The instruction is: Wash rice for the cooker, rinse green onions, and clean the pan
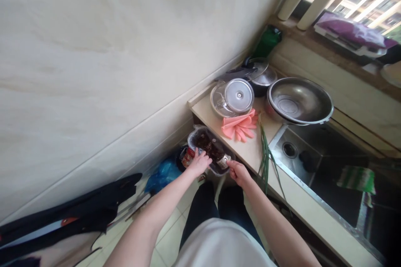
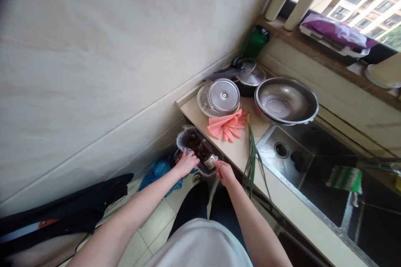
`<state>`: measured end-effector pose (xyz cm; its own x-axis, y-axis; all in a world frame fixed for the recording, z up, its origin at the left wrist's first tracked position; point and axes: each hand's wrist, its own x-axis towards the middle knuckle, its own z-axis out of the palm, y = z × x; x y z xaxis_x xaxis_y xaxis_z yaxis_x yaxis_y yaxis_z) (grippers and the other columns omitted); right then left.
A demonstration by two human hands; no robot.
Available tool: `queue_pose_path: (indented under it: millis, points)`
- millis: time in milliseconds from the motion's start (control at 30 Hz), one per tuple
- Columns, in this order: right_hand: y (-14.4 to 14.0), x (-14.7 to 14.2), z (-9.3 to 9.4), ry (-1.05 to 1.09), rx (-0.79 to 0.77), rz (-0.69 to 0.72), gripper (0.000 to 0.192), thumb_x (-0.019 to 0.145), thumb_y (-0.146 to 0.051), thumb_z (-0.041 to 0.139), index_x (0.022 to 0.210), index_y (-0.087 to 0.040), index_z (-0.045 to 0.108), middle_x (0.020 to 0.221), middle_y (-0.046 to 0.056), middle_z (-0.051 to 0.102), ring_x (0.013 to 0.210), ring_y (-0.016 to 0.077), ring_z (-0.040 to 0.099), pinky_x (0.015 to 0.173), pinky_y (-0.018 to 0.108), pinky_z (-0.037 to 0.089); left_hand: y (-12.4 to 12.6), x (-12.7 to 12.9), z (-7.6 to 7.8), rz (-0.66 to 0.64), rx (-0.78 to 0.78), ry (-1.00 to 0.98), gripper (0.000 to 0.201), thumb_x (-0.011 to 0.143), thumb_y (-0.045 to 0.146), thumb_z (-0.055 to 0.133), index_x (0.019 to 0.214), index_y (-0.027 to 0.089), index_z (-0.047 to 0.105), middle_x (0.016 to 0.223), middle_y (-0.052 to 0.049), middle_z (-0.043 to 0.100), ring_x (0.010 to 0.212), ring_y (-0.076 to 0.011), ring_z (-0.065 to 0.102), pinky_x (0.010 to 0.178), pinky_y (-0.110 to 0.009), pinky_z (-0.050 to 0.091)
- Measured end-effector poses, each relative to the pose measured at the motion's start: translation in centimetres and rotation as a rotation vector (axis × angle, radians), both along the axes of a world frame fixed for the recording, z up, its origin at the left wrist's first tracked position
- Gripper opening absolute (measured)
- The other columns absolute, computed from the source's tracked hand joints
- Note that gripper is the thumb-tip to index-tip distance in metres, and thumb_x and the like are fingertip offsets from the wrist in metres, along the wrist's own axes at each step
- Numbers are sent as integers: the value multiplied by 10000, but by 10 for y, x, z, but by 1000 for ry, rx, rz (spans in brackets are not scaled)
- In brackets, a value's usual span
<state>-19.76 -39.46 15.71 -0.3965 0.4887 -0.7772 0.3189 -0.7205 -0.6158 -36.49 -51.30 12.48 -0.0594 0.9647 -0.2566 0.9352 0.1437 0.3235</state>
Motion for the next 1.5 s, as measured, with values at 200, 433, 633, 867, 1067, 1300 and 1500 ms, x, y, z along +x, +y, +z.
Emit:
queue_pose_path:
  millis: [200, 433, 633, 867, 1067, 1300, 1500]
  points:
    - [-4, 2, -1, -33, -26, -35, 444, 571, -396, 790, 573, -210, 388, 347, -126, 290, 296, 15, 194, 302, 169, 89, -2, -1, -5, -8, 11, 1, 88, 868, 275, 590, 908, 214, 638, 893, -51, 645, 1075, -271, 459, 1036, -736, 165]
    - [-7, 1, 1, 47, 3, -2, 465, 525, -468, 808, 606, -203, 435, 399, -120, 324, 336, 16, 225, 333, 164, 120, 2, -1, -5, -4, 6, 1, 121, 859, 281, 603, 931, 198, 653, 900, -79, 653, 1072, -287, 463, 1017, -744, 192]
    - [-7, 4, 0, -9, 39, 25, 464, 486, -471, 827, 592, -203, 464, 355, -122, 296, 324, 23, 193, 335, 189, 56, 3, -1, -3, 4, -8, -2, 119, 832, 290, 642, 910, 201, 656, 899, -70, 656, 1069, -284, 465, 1017, -740, 205]
    - [-7, 5, 1, 1, 61, -11, 489, 480, -501, 820, 583, -216, 436, 344, -122, 293, 323, 25, 197, 332, 196, 72, 4, 0, -1, 17, -14, -7, 132, 820, 288, 661, 910, 191, 662, 900, -74, 659, 1072, -286, 473, 1024, -741, 202]
    - [-8, 3, 4, 96, 105, 0, 490, 535, -572, 776, 639, -207, 466, 390, -122, 300, 353, 25, 208, 358, 188, 129, 4, 0, -1, 38, -18, -24, 108, 818, 273, 664, 894, 196, 667, 887, -63, 656, 1061, -275, 478, 1036, -731, 191]
    - [-12, 9, -2, -65, 207, 14, 483, 491, -567, 772, 561, -209, 456, 366, -115, 267, 359, 39, 198, 379, 215, 89, 3, 0, -4, 36, 18, -21, 136, 794, 300, 690, 883, 198, 670, 871, -64, 653, 1043, -281, 478, 1022, -731, 207]
    - [-7, 2, 13, -25, 702, 321, 336, 711, -483, 626, 624, -160, 599, 481, -49, 440, 459, 81, 339, 461, 231, 247, -2, -1, -6, 63, 87, -15, 140, 780, 275, 703, 882, 187, 669, 870, -71, 654, 1040, -278, 491, 1078, -681, 166]
